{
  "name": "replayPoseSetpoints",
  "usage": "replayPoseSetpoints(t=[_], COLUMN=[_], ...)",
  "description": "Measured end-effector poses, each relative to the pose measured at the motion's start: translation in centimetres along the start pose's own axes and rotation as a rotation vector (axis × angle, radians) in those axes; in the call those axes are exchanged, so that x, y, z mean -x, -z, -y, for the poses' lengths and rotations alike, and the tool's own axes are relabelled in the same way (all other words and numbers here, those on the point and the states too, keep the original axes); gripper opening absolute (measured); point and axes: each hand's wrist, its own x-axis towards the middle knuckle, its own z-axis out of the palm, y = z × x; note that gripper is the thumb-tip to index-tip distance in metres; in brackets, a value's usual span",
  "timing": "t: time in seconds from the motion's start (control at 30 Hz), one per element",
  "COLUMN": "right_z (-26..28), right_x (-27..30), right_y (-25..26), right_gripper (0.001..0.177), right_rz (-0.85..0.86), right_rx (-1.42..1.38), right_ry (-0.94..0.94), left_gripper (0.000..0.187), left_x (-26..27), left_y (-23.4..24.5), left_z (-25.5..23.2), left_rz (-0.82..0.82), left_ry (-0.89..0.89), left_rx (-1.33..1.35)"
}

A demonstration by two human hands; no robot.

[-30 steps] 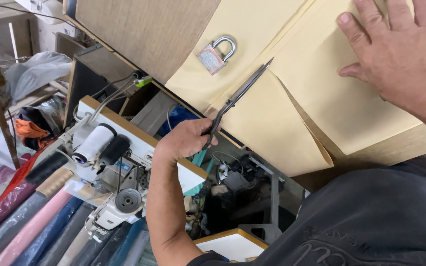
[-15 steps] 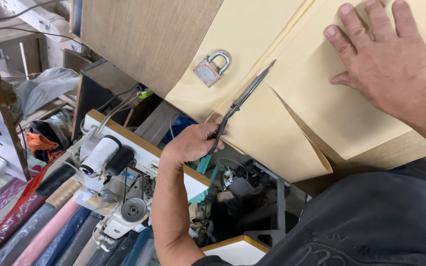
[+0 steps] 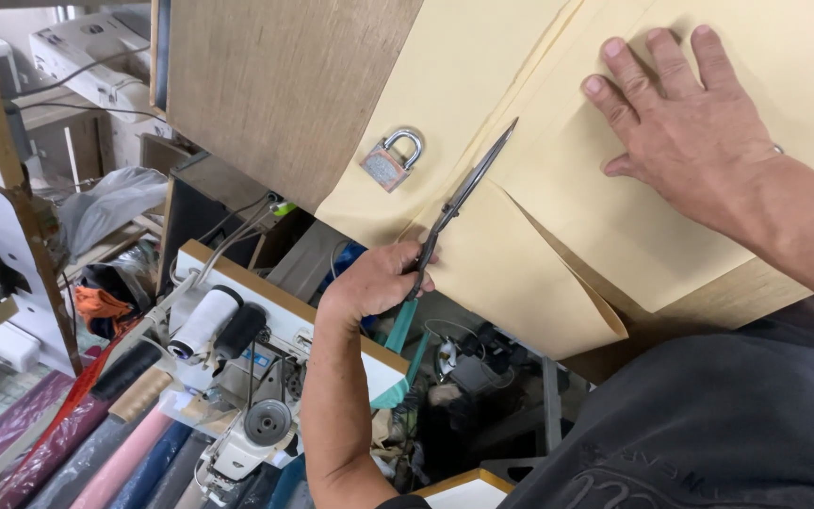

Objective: The person uses large shears to cut a piece of light-colored fabric laid out on a wooden table. They hold the fabric in place with their left hand while cutting along a straight line and then a curved edge. Metal padlocks are used to weigh down the fabric during the process.

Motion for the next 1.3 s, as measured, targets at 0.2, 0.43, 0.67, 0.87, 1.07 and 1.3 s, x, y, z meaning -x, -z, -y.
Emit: replayPoseSetpoints(t=[0.2, 0.43, 0.67, 0.87, 1.07, 1.3], right_z=[0.0, -0.1, -0.1, 0.1, -0.1, -0.6], right_x=[0.1, 0.0, 0.0, -0.3, -0.4, -0.7], right_y=[-0.1, 0.0, 0.5, -1.3, -0.5, 0.8], right_gripper=[0.1, 0.098, 0.098, 0.099, 0.101, 0.098], right_rz=[-0.024, -0.026, 0.014, -0.028, 0.006, 0.132], right_rx=[-0.002, -0.012, 0.086, -0.036, -0.047, -0.1], right_ry=[-0.007, 0.007, 0.015, 0.006, 0.014, 0.061], left_gripper=[0.037, 0.028, 0.024, 0.024, 0.03, 0.031], left_x=[-0.3, -0.8, -1.5, -1.7, -1.6, -1.0], left_y=[0.8, 0.5, 0.9, 0.7, 1.6, 1.7], left_z=[-3.2, -3.0, -5.5, -5.5, -8.4, -9.7], left_rz=[0.005, -0.044, -0.085, -0.102, -0.096, -0.092], left_ry=[-0.046, -0.075, -0.165, -0.107, -0.099, -0.008], left_rx=[-0.006, 0.035, -0.028, 0.032, -0.069, -0.04])
